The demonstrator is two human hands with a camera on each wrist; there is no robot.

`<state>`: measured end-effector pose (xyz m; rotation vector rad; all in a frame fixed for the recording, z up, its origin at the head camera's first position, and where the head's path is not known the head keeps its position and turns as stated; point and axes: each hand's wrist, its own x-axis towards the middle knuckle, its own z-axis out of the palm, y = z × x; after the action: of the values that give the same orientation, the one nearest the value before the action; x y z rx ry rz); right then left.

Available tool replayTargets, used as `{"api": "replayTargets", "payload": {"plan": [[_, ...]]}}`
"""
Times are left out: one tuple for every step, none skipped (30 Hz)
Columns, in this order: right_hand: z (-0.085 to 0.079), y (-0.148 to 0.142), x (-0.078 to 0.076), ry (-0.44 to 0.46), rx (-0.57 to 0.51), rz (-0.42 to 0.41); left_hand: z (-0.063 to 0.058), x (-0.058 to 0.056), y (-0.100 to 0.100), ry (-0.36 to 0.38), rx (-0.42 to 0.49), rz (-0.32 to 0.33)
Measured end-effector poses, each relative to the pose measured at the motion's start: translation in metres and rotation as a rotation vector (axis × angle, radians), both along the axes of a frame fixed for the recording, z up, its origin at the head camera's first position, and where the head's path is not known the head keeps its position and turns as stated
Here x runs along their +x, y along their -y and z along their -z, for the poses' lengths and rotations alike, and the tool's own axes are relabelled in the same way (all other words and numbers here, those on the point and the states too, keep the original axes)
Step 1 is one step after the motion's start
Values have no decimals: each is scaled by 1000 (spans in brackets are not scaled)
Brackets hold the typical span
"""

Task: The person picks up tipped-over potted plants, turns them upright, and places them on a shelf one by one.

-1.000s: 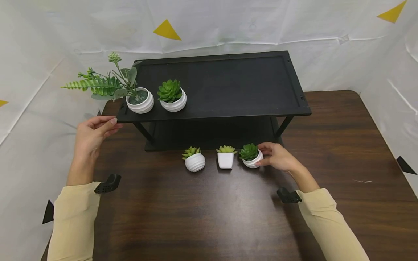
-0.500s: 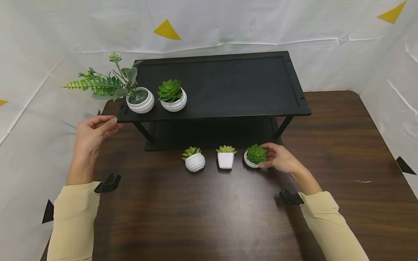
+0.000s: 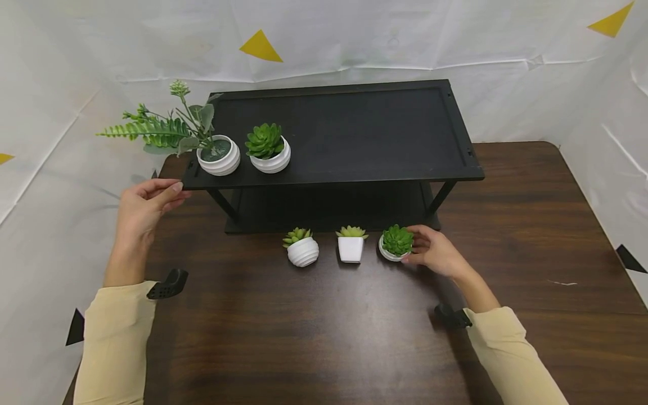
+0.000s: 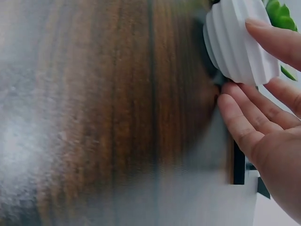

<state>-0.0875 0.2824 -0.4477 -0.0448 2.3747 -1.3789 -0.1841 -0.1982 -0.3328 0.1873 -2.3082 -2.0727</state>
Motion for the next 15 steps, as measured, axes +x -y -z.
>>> {"api": "replayTargets", "payload": {"plan": [[1, 1, 0, -6, -2, 3, 0, 0, 0, -1, 2, 0], [1, 2, 1, -10, -9, 6, 0, 0, 0, -1, 4, 0], [2, 2, 1, -16, -11, 8, 0, 0, 0, -2, 5, -1], [2, 3, 2, -21, -14, 11, 0, 0, 0, -2, 8, -2], [3, 3, 2, -29, -11, 13, 0, 0, 0, -2, 10, -3], [4, 4, 2, -35, -8, 15, 1, 0, 0, -2, 11, -4], [4, 4, 3, -41, -2, 17, 1, 0, 0, -2, 12, -4], [5, 5, 3, -49, 5, 19, 1, 0, 0, -1, 12, -4], [6, 5, 3, -57, 16, 22, 1, 0, 0, 0, 11, -5], [6, 6, 3, -64, 24, 25, 1, 0, 0, 1, 10, -4], [6, 6, 4, -73, 30, 26, 1, -1, 1, 2, 11, -4], [6, 7, 4, -79, 33, 30, 1, -1, 1, 3, 12, -4], [6, 8, 4, -86, 33, 32, 1, -1, 1, 4, 13, -4], [7, 8, 4, -93, 31, 34, 1, -1, 1, 3, 14, -5], [7, 9, 4, -98, 27, 36, 1, -1, 1, 3, 13, -5]]}}
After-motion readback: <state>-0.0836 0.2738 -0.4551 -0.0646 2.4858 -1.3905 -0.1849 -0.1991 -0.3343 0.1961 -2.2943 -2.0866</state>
